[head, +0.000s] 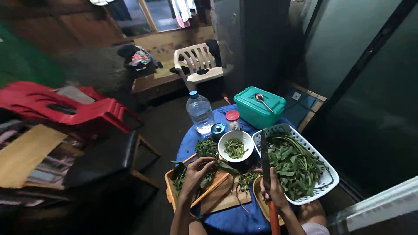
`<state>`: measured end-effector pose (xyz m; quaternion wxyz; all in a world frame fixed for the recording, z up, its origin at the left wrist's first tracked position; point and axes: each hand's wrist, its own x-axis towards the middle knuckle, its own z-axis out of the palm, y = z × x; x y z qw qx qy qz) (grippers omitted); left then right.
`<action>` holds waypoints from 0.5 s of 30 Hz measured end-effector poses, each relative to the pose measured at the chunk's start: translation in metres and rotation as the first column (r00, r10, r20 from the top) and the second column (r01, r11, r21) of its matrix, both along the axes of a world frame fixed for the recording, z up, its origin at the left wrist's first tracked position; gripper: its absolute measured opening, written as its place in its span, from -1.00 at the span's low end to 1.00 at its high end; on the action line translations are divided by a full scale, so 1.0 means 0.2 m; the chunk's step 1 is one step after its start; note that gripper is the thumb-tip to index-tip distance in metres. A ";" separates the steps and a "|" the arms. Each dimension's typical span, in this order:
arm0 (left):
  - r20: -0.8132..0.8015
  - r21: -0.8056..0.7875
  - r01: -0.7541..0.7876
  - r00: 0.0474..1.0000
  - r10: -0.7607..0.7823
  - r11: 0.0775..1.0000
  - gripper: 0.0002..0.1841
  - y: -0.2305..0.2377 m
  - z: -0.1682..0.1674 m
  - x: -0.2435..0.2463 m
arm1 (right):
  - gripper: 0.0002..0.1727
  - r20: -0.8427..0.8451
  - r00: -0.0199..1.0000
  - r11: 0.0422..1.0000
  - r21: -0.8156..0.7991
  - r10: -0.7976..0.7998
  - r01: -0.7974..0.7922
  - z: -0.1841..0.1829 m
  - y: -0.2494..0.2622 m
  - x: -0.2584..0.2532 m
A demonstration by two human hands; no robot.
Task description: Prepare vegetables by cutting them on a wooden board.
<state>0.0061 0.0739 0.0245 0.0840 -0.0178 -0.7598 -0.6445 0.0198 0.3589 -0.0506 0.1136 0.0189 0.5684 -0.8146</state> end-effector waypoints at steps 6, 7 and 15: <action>-0.158 0.011 0.017 0.987 -0.015 1.000 -0.79 0.08 0.00 0.03 | 0.04 -0.086 0.996 0.995 -0.102 -0.021 0.012 0.08 -0.03 0.09; -0.191 0.038 0.014 0.982 -0.006 0.999 -0.77 0.12 -0.01 0.04 | 0.07 -0.118 0.993 0.993 -0.116 -0.030 0.016 0.10 -0.04 0.11; -0.417 0.208 -0.021 0.902 0.108 0.978 -0.77 0.64 -0.20 0.10 | -0.03 -0.340 0.937 0.976 0.161 -0.084 0.146 0.27 -0.15 0.15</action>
